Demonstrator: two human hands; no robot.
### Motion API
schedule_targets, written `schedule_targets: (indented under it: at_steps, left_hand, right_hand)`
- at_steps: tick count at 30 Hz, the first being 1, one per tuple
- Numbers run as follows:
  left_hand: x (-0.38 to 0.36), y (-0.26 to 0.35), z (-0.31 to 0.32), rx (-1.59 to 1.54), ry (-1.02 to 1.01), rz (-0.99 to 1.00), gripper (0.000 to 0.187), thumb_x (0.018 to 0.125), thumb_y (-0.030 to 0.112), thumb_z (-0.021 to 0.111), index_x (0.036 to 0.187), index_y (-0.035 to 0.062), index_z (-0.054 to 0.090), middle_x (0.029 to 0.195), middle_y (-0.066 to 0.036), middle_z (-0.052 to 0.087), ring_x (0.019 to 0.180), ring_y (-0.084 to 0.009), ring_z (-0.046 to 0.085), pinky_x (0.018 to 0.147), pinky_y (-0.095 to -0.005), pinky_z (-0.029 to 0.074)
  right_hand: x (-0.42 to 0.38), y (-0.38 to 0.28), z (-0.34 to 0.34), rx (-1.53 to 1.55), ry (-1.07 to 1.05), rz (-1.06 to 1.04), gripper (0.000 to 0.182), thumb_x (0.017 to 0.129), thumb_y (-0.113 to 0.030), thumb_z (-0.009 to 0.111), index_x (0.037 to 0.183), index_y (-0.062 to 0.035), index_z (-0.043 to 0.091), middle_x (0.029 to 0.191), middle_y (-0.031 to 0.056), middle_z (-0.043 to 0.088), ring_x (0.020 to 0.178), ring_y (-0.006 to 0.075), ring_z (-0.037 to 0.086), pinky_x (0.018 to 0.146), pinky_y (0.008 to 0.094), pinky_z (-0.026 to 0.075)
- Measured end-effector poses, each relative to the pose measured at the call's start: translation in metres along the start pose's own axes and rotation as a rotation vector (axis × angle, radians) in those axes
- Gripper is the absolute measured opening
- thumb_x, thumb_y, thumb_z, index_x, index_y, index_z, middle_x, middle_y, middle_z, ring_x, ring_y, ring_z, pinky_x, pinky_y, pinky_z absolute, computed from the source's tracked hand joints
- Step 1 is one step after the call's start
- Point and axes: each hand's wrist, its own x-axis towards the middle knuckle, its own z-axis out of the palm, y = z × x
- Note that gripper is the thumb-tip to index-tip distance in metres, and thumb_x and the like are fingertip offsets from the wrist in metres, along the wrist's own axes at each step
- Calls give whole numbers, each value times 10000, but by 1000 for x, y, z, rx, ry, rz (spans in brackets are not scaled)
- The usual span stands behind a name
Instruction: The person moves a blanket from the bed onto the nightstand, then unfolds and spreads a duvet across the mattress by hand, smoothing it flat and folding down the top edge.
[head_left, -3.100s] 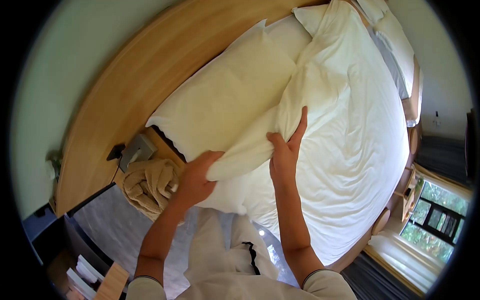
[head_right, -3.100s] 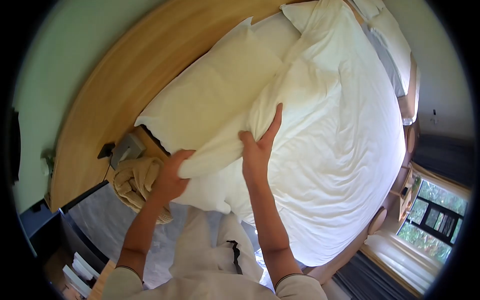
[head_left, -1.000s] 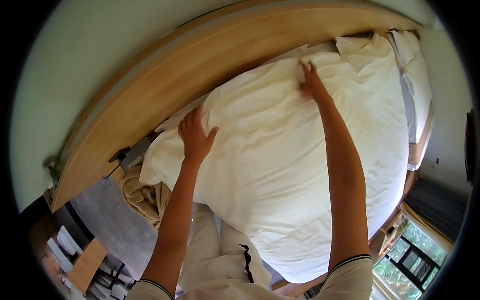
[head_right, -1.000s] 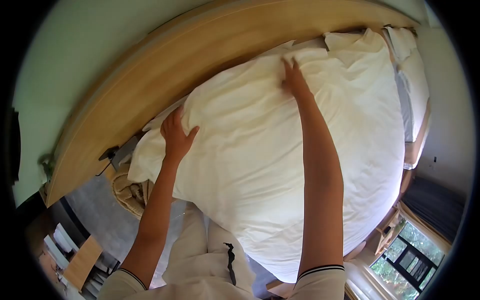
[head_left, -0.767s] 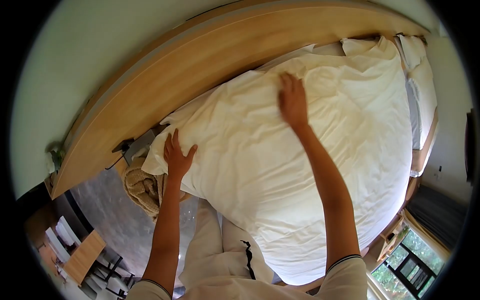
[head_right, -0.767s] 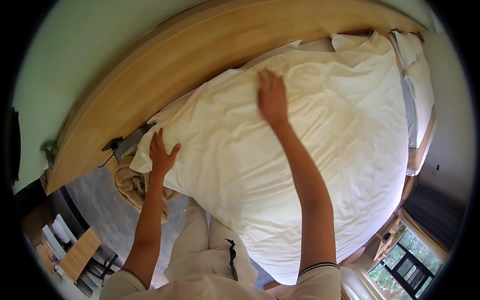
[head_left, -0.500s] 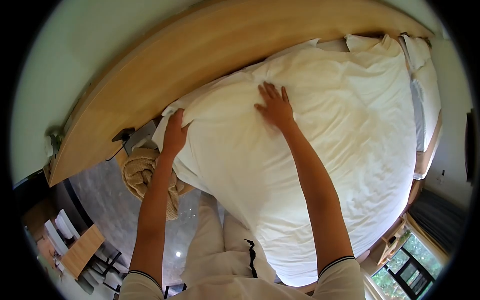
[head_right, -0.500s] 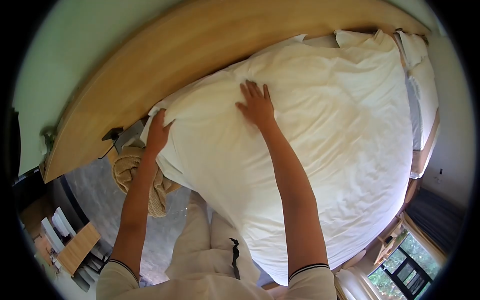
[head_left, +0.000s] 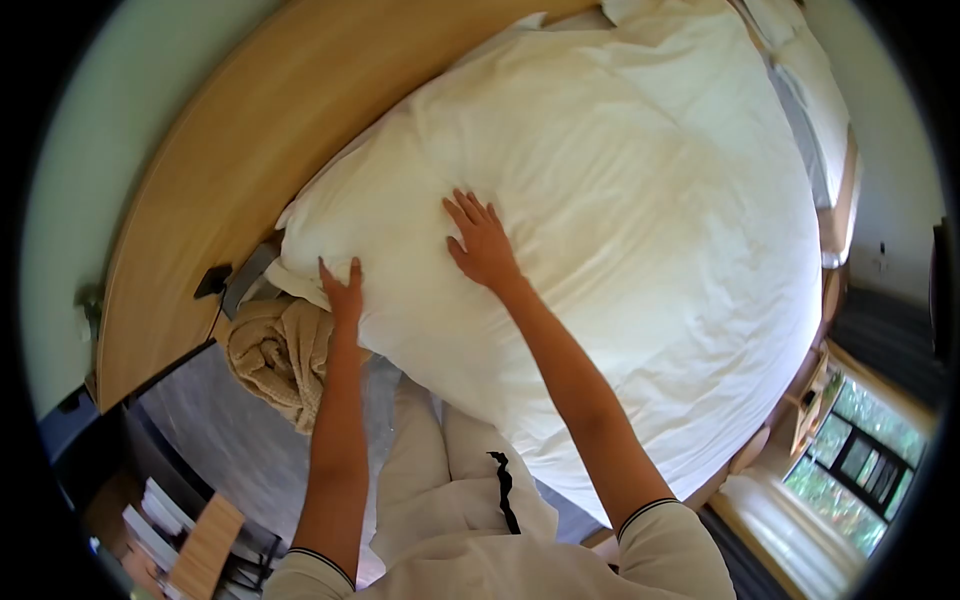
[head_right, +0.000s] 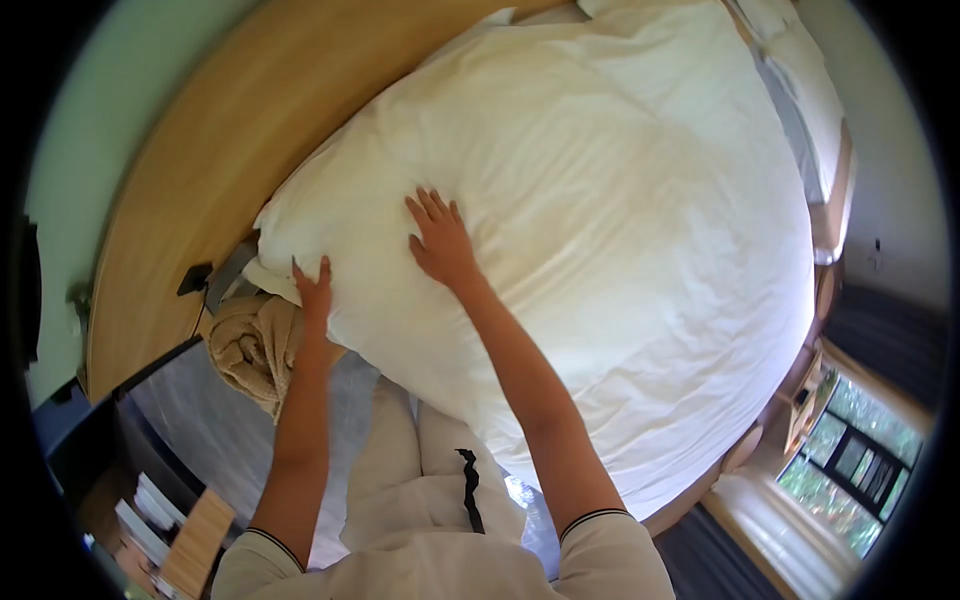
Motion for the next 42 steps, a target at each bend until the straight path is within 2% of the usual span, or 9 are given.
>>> schedule_targets:
  at_steps: [4,12,18,23,24,27,29,33,42]
  left_hand:
    - [23,14,-31,-67,-182,-34,1041,999,416,827,1747,7,228,1737,-317,313,1611,-452,308,1312,-530,325]
    - [-90,52,-26,419,-200,605,886,1026,162,754,1760,108,261,1790,-306,192,1633,-521,238,1313,-616,287]
    - [-209,33,20,624,-432,1008,848,961,164,790,1709,142,392,1760,-282,307,1618,-527,280,1293,-666,289]
    - [-315,57,87,454,-1248,711,617,986,181,750,1569,127,553,1554,-170,609,1454,-409,560,1231,-544,423]
    - [-327,58,106,470,-1269,720,617,986,181,750,1569,127,553,1554,-170,609,1454,-409,560,1231,-544,423]
    - [-367,51,165,521,-1063,1319,610,988,177,752,1561,134,548,1661,-184,497,1538,-456,450,1277,-581,367]
    - [-371,39,211,670,-684,1519,678,1021,298,733,1646,192,492,1779,-143,359,1624,-445,325,1280,-753,222]
    - [-380,18,263,897,-384,1105,662,1133,439,571,1739,267,368,1827,-127,274,1650,-470,265,1269,-787,191]
    - [-674,-127,345,810,-200,1417,683,1138,441,539,1763,251,341,1824,-156,297,1637,-528,266,1268,-756,238]
  right_hand:
    - [-65,-23,-26,-101,304,111,663,1045,-163,626,1680,-103,445,1774,166,376,1635,394,345,1347,600,257]
    - [-366,86,96,-413,175,901,738,1101,-404,587,1757,-171,342,1840,122,278,1680,373,272,1332,695,163]
    - [-530,43,124,-131,163,1212,782,1061,-427,624,1749,-177,349,1831,131,279,1645,423,330,1269,690,335]
    - [-514,64,69,252,113,1325,597,983,-300,734,1522,-88,590,1547,191,602,1403,440,568,1118,553,529]
    - [-504,69,63,238,395,1192,556,983,-284,735,1486,-80,614,1496,195,636,1390,437,575,1120,549,522]
    - [-489,83,53,47,882,852,523,1016,-319,698,1501,-137,624,1541,171,610,1438,399,554,1203,588,444]
    - [-495,85,54,-160,664,893,637,1046,-365,671,1641,-200,514,1729,121,451,1604,352,401,1339,630,247]
    - [-585,124,98,-163,415,818,714,1119,-478,545,1762,-261,326,1858,21,228,1714,270,185,1391,622,79]
    - [-934,203,90,-226,553,972,734,1120,-509,523,1776,-264,302,1861,-6,234,1706,233,220,1391,558,148]
